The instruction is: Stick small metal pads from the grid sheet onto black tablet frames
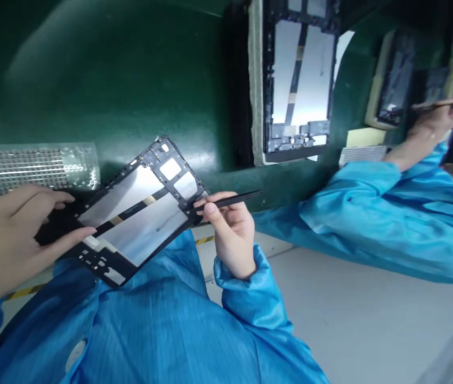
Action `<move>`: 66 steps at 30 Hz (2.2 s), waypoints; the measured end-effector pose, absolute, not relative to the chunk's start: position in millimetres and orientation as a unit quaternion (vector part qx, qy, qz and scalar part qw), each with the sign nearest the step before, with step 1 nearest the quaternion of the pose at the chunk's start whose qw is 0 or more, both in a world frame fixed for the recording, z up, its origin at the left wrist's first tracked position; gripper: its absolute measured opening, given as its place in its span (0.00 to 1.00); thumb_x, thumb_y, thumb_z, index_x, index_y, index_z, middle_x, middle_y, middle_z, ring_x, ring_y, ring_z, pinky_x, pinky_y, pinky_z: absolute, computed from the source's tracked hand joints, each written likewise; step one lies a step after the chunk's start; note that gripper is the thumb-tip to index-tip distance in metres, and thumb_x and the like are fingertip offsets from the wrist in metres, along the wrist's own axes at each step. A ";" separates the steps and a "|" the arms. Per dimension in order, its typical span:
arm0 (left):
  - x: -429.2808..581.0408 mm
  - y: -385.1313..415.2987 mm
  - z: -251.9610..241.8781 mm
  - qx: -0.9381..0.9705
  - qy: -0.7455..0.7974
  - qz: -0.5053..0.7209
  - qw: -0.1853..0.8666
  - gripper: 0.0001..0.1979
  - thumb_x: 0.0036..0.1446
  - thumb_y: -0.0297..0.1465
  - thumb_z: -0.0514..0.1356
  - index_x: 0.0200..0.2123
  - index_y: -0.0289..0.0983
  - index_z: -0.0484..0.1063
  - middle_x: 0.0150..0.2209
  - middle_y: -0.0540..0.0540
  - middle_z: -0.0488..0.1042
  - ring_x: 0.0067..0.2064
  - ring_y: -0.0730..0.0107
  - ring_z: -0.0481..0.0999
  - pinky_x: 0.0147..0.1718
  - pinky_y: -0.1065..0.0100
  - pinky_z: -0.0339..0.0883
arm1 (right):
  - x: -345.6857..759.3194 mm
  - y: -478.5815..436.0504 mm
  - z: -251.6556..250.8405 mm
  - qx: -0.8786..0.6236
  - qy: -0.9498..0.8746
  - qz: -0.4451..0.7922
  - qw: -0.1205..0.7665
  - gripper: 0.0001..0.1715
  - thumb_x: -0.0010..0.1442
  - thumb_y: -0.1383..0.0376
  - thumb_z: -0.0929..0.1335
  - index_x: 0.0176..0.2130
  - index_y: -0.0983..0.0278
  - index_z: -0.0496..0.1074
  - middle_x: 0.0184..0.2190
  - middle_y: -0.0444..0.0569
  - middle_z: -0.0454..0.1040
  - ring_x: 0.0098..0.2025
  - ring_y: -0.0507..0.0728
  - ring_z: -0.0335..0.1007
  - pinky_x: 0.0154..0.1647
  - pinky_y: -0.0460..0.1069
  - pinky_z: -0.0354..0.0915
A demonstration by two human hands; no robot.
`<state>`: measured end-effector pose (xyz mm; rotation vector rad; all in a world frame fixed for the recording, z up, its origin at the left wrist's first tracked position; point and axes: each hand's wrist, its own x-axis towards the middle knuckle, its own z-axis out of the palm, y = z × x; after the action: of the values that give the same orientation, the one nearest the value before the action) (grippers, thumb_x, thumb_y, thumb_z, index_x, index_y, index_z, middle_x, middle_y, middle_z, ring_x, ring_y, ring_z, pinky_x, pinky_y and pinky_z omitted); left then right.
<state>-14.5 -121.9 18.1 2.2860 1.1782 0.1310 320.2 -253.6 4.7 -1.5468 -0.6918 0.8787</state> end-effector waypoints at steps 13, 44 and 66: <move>-3.6 -125.8 38.5 0.864 0.445 0.129 0.195 0.07 0.78 0.34 0.61 0.47 0.39 0.78 0.43 0.50 0.82 0.38 0.70 0.81 0.35 0.67 0.71 | 266.5 -216.5 17.3 -0.563 -0.438 0.378 0.590 0.09 0.73 0.68 0.77 0.52 0.56 0.82 0.43 0.44 0.89 0.47 0.54 0.90 0.52 0.50 0.86; 6.5 -77.7 14.4 0.882 0.436 -0.008 0.180 0.30 0.83 0.47 0.45 0.58 0.53 0.88 0.45 0.42 0.81 0.34 0.62 0.74 0.27 0.59 0.45 | 268.0 -120.5 8.4 -0.551 -0.632 0.425 0.340 0.08 0.69 0.60 0.81 0.48 0.55 0.85 0.49 0.47 0.90 0.51 0.62 0.88 0.60 0.60 0.82; -6.4 -79.5 9.2 0.872 0.465 0.016 0.151 0.27 0.82 0.53 0.50 0.53 0.53 0.89 0.45 0.48 0.77 0.31 0.68 0.53 0.31 0.59 0.43 | 319.3 -244.5 9.4 -0.686 -0.351 0.332 0.544 0.11 0.66 0.57 0.83 0.46 0.55 0.84 0.37 0.45 0.90 0.35 0.55 0.86 0.39 0.50 0.84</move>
<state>-6.4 -79.5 9.2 2.5056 1.3349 0.0451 319.3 -244.5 9.4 -1.6269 -0.8323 0.7885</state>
